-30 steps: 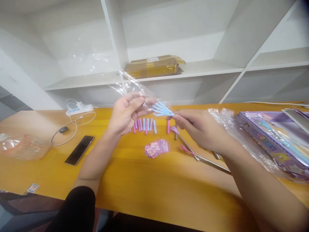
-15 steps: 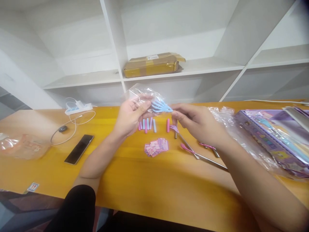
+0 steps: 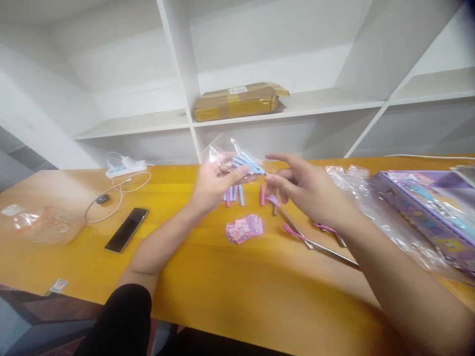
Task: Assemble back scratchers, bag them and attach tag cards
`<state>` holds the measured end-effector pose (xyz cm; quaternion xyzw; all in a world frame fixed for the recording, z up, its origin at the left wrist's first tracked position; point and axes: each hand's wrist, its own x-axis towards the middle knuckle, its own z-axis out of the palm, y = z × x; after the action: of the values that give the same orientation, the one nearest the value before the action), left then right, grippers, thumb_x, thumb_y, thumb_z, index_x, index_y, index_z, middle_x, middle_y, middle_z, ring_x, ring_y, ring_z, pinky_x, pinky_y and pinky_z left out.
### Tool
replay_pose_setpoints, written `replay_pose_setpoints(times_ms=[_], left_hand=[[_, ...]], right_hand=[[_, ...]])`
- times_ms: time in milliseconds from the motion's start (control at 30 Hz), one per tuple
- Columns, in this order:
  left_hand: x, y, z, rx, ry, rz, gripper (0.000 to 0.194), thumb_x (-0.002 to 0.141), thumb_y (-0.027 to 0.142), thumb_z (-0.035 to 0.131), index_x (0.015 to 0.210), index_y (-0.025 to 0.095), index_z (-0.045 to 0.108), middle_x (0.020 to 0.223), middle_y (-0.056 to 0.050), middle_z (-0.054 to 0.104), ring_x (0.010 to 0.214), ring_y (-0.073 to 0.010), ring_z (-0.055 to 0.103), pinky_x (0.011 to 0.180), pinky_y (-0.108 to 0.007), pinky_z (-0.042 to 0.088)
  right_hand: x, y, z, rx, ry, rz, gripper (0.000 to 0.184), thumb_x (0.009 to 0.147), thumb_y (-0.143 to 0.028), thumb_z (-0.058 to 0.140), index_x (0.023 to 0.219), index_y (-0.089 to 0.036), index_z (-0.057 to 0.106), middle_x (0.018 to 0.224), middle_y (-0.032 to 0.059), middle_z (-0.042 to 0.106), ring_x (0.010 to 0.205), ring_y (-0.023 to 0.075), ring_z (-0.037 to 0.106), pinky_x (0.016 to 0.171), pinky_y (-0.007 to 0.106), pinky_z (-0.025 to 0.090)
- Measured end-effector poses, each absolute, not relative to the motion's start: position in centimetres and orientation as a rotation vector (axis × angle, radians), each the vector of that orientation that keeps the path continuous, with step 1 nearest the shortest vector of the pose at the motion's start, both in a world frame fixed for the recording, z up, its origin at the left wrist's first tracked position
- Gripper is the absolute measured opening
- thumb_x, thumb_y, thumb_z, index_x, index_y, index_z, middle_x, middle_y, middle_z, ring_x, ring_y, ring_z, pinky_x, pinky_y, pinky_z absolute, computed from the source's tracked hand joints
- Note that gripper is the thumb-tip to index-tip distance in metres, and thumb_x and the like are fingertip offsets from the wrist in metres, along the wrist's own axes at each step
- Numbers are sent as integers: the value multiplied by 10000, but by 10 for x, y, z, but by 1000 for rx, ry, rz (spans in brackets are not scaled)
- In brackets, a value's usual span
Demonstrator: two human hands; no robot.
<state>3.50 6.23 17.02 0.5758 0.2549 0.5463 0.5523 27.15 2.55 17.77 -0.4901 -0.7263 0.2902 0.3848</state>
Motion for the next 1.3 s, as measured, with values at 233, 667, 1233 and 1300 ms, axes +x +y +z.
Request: replay_pose_setpoints(times_ms=[233, 667, 1233, 1300], left_hand=[[12, 66, 198, 1386, 569, 1523, 446, 826, 435, 979, 1072, 153, 735, 1077, -103, 855, 1209, -315, 819, 1018, -414, 721], [52, 56, 160, 1315, 483, 1326, 340, 924, 438, 908, 1078, 154, 802, 1184, -133, 857, 1198, -300, 824, 1050, -411, 698], [39, 51, 178, 1235, 544, 1267, 461, 821, 449, 996, 1037, 117, 762, 1082, -134, 853, 1080, -295, 850, 939, -377, 724], [43, 44, 176, 1278, 546, 1192, 449, 830, 478, 984, 1012, 120, 783, 1057, -135, 855, 1020, -286, 855, 849, -348, 721]], right_hand=[[289, 34, 180, -1300, -2017, 471, 653, 1054, -786, 466, 829, -220, 700, 612, 15, 523, 571, 142, 474, 574, 292, 338], [271, 20, 176, -1282, -1892, 734, 559, 1032, -773, 604, 1108, -236, 744, 920, 63, 752, 733, 176, 644, 584, 290, 451], [293, 23, 189, -984, -1645, 955, 419, 804, -555, 950, 850, -209, 717, 729, 42, 719, 648, 173, 684, 644, 356, 613], [287, 22, 189, -1001, -1647, 1000, 431, 763, -524, 979, 866, -199, 715, 739, 42, 722, 656, 170, 685, 620, 335, 597]])
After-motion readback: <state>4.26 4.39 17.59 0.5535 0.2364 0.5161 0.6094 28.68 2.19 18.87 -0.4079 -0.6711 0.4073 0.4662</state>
